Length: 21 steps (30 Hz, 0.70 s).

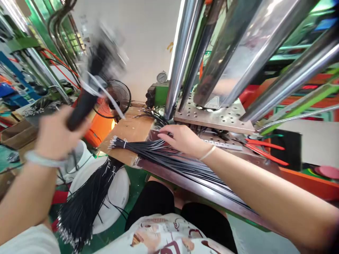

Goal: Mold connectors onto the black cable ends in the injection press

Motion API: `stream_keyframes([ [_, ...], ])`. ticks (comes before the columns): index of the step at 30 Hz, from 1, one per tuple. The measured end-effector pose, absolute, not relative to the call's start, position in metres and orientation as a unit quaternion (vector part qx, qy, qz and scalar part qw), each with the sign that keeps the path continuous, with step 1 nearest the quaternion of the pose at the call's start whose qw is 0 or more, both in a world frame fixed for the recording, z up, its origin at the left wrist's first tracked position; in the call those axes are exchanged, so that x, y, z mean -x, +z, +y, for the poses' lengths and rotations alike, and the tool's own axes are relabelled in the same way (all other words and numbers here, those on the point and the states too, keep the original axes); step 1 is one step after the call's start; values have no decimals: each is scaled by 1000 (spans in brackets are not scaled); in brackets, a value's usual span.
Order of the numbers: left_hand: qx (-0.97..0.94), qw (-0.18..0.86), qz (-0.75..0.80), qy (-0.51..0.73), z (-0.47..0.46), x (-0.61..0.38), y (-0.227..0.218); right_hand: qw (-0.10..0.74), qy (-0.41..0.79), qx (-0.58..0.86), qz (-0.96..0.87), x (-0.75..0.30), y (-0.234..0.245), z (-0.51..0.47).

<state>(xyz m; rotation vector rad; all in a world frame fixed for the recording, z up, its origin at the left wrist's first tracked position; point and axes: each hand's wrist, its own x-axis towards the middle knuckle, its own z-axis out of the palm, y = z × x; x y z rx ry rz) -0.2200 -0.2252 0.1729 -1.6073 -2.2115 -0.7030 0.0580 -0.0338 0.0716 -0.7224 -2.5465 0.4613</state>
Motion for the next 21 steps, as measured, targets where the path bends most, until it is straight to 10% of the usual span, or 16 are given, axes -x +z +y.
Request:
stream_keyframes([
  [5, 605, -380, -622, -320, -214, 172, 61, 291, 501, 230, -782, -65, 78, -69],
  [9, 546, -584, -468, -376, -202, 137, -8, 306, 696, 143, -633, -53, 64, -91],
  [17, 640, -172, -541, -518, -197, 91, -4, 457, 723, 226, -467, -33, 34, -121],
  [21, 563, -359, -550, -501, -190, 93, 23, 419, 740, 186, -492, -37, 23, -125],
])
